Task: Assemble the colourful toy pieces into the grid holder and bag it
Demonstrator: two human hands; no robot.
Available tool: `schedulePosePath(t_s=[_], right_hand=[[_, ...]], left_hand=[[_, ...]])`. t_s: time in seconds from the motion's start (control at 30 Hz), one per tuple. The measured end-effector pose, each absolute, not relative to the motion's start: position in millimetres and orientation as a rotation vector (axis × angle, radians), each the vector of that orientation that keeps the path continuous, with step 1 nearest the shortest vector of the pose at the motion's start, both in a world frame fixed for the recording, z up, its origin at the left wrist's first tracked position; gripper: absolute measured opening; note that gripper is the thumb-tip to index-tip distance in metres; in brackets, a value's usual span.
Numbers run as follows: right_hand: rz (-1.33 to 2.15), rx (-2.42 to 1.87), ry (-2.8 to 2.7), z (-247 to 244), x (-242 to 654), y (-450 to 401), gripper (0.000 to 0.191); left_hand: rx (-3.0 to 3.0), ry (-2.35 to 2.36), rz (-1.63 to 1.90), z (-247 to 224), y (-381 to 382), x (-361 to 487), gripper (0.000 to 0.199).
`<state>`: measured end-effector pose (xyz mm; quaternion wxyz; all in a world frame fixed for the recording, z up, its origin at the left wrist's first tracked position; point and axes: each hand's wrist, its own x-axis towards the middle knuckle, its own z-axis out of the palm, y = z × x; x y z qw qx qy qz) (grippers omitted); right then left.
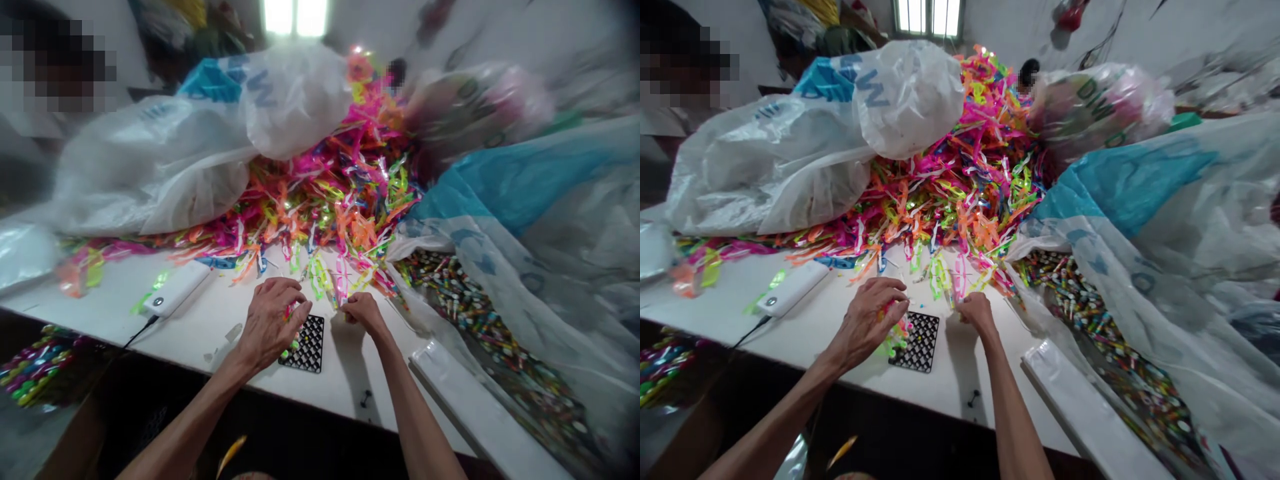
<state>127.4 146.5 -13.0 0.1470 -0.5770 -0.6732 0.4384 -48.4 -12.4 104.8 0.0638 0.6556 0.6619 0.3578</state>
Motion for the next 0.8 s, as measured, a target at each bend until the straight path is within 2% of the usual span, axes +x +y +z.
schedulePosePath(t_s=[0.1, 0.27, 0.37, 0.63, 0.8], right_hand=[[1.283, -1.593, -1.917, -12, 134, 123, 0.004], [1.336, -1.415, -1.914, -11, 127, 70, 0.010], [1.240, -1.361, -1.912, -13, 120, 52, 0.006], [1.192, -1.326, -2.015, -9, 104, 62, 0.003], [1.293, -1.196, -1.985, 7, 83, 80, 0.003]], left_hand=[[1.976, 2.001, 1.074, 105, -13, -48, 0.016], [1.995, 2.003, 1.032, 108, -15, -48, 0.019], [1.992, 1.988, 1.031, 109, -15, -48, 0.023], [1.972, 1.929, 1.063, 109, -15, -49, 0.023], [1.974, 1.904, 1.062, 109, -14, -52, 0.023]])
